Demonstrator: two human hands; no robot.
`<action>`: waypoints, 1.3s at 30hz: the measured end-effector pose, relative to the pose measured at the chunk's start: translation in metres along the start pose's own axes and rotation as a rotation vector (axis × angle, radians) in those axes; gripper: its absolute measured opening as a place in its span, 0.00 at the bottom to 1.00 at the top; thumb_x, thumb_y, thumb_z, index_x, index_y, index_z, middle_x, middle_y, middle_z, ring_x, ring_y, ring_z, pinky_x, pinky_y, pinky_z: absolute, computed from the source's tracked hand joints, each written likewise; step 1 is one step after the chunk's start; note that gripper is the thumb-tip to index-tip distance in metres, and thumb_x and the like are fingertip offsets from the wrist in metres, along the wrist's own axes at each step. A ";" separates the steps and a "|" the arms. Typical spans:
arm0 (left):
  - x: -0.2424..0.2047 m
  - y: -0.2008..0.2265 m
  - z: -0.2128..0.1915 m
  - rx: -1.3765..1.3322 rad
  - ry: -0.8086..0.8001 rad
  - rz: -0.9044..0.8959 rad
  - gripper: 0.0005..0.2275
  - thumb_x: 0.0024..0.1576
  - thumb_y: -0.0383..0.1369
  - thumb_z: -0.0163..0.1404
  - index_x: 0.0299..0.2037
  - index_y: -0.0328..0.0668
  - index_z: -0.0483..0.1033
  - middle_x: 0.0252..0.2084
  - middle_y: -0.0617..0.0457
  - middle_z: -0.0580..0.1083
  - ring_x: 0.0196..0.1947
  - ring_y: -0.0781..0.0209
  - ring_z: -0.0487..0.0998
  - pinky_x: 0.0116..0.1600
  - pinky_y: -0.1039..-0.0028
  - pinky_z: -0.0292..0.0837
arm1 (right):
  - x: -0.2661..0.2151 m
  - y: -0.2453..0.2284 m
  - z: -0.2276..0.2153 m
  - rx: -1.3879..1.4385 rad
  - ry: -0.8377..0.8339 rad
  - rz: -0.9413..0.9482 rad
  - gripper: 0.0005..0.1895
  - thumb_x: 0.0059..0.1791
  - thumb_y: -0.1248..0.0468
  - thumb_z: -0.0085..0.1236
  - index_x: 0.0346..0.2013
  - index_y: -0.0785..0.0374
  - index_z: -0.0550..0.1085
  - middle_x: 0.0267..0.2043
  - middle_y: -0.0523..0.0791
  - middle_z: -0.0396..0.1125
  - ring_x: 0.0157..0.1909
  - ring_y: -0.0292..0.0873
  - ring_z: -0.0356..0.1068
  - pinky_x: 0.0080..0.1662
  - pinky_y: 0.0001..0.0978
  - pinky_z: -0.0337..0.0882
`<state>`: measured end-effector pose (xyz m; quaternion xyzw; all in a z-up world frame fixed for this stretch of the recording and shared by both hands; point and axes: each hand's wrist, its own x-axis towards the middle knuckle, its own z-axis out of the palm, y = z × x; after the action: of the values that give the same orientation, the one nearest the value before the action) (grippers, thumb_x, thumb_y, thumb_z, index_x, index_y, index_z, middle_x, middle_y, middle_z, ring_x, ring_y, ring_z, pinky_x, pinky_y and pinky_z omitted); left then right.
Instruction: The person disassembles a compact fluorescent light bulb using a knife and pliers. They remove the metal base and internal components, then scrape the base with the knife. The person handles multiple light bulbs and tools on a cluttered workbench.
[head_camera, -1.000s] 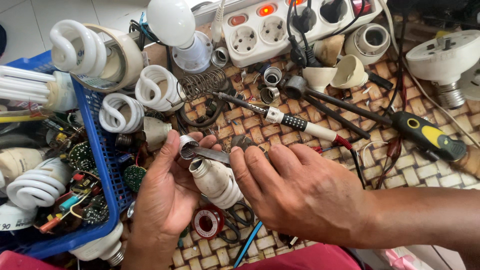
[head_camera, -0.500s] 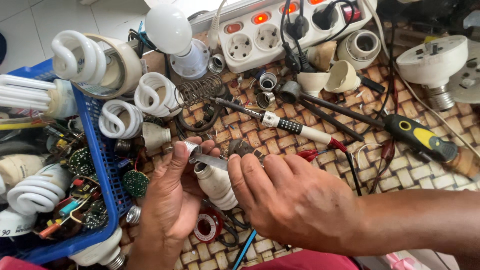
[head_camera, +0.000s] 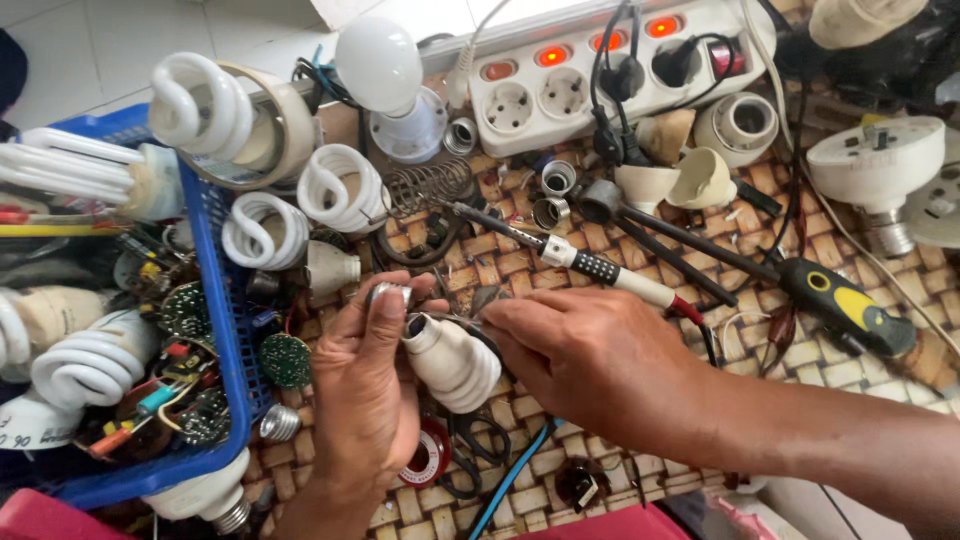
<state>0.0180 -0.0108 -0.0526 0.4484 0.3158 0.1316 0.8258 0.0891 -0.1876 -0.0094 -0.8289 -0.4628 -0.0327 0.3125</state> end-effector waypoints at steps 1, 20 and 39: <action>0.000 0.000 0.000 0.019 -0.005 0.046 0.10 0.55 0.31 0.53 0.44 0.34 0.76 0.42 0.39 0.79 0.34 0.51 0.80 0.45 0.65 0.77 | 0.000 0.000 0.001 -0.018 0.000 -0.011 0.05 0.49 0.68 0.53 0.39 0.60 0.73 0.25 0.44 0.70 0.25 0.48 0.70 0.24 0.44 0.69; -0.001 0.000 -0.001 0.010 -0.045 0.174 0.11 0.53 0.31 0.56 0.42 0.32 0.77 0.41 0.39 0.80 0.28 0.55 0.79 0.40 0.72 0.78 | 0.000 0.002 0.017 0.096 0.086 -0.010 0.06 0.49 0.68 0.57 0.40 0.66 0.76 0.33 0.48 0.75 0.29 0.46 0.75 0.33 0.40 0.76; -0.002 -0.001 -0.001 0.018 -0.039 0.249 0.10 0.53 0.27 0.56 0.43 0.32 0.78 0.41 0.37 0.80 0.37 0.57 0.81 0.48 0.72 0.80 | 0.005 -0.007 0.012 0.372 0.042 0.141 0.03 0.49 0.67 0.57 0.36 0.61 0.77 0.24 0.42 0.69 0.22 0.37 0.65 0.28 0.31 0.67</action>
<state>0.0152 -0.0114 -0.0529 0.4940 0.2428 0.2218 0.8049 0.0837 -0.1743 -0.0144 -0.7864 -0.3952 0.0578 0.4713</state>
